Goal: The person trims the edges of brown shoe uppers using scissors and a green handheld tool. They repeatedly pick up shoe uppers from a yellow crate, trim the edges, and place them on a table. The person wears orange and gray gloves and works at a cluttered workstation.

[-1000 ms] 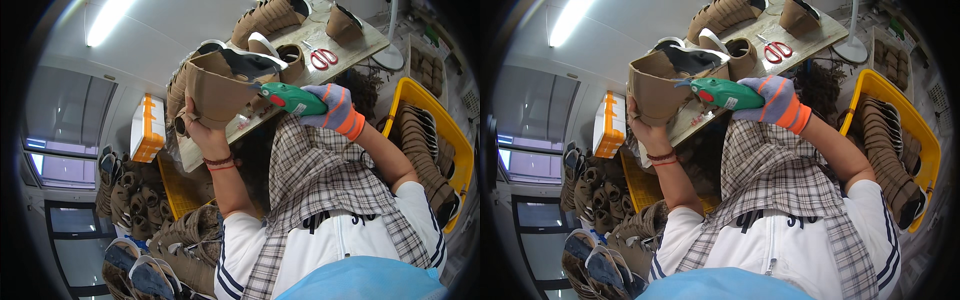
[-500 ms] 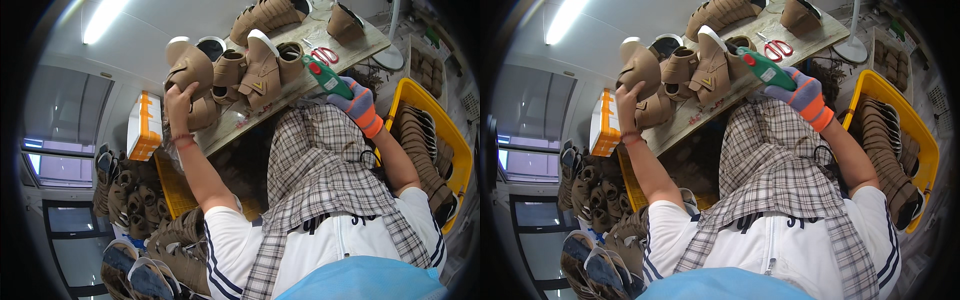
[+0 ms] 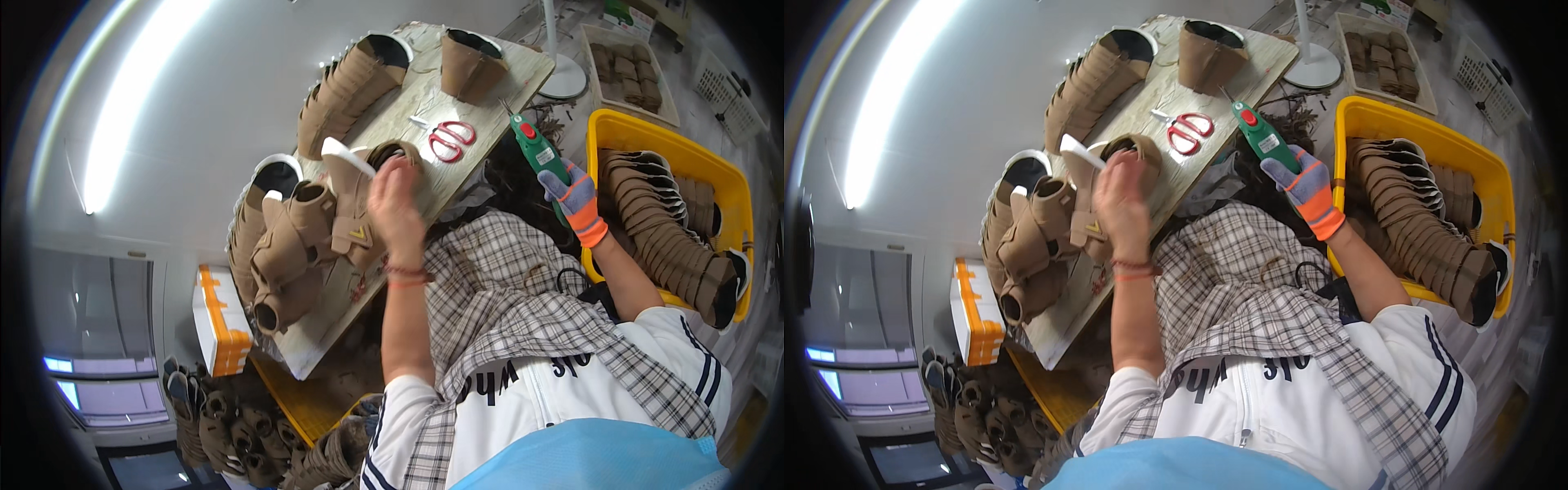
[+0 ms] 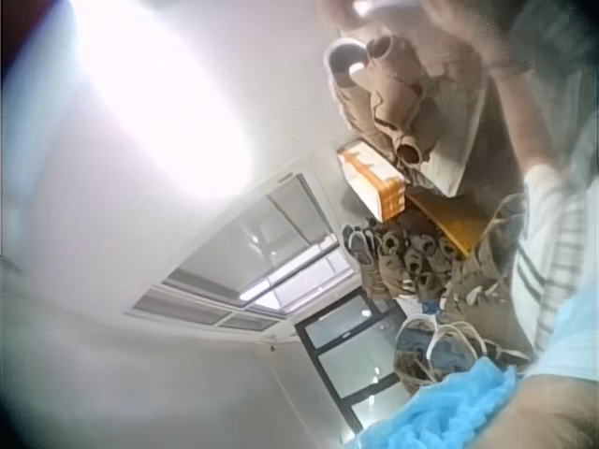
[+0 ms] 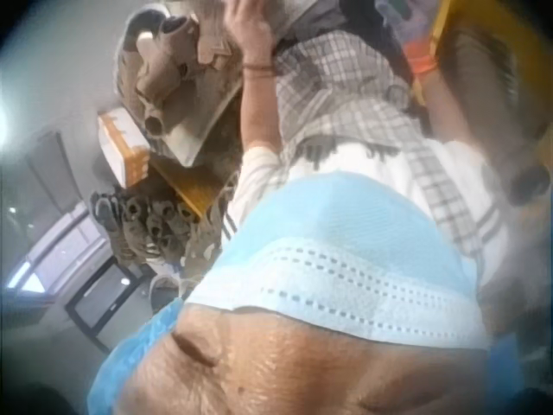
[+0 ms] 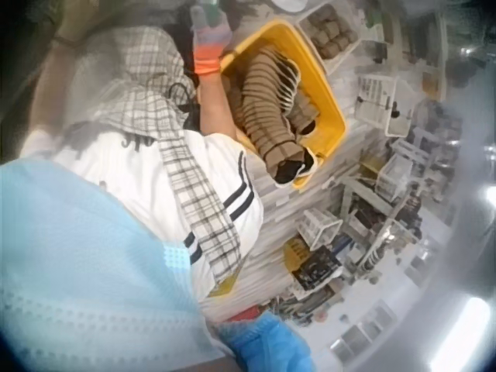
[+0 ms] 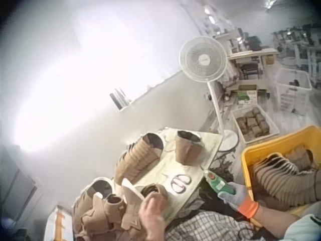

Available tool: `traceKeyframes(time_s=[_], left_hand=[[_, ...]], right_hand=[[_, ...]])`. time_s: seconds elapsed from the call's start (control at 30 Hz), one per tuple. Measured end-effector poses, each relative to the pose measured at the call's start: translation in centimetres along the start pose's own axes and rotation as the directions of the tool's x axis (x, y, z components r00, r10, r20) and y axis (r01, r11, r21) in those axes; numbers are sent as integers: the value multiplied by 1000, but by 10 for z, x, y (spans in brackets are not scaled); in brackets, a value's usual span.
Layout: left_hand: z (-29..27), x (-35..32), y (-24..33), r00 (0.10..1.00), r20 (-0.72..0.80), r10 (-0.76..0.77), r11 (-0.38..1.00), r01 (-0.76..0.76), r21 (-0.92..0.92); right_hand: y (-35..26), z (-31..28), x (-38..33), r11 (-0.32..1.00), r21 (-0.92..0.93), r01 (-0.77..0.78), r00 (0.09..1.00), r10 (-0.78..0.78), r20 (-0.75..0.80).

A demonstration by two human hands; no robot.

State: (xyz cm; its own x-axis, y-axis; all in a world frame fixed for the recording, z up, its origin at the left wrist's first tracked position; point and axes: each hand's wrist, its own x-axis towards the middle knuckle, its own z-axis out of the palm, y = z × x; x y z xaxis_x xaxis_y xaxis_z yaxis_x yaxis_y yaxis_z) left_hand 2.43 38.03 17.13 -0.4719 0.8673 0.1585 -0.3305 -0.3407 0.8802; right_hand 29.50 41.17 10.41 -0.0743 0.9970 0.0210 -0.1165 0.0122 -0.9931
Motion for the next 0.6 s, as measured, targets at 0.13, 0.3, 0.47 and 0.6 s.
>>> traceKeyframes(time_s=[0.13, 0.3, 0.47, 0.6], left_hand=[[25, 87, -137, 949, -23, -313, 927, 301, -226], [60, 169, -203, 904, -219, -368, 920, 388, 53], [96, 187, -185, 835, -293, -466, 836, 524, 162], [95, 182, -162, 990, -9, -142, 988, 141, -58]], right_hand=[[12, -16, 3, 999, -4, -46, 999, 46, -1], [19, -37, 3, 995, -1, -104, 990, 104, -99], [27, -47, 11, 988, 38, -149, 977, 153, -151], [23, -51, 21, 994, 56, -98, 983, 105, -151]])
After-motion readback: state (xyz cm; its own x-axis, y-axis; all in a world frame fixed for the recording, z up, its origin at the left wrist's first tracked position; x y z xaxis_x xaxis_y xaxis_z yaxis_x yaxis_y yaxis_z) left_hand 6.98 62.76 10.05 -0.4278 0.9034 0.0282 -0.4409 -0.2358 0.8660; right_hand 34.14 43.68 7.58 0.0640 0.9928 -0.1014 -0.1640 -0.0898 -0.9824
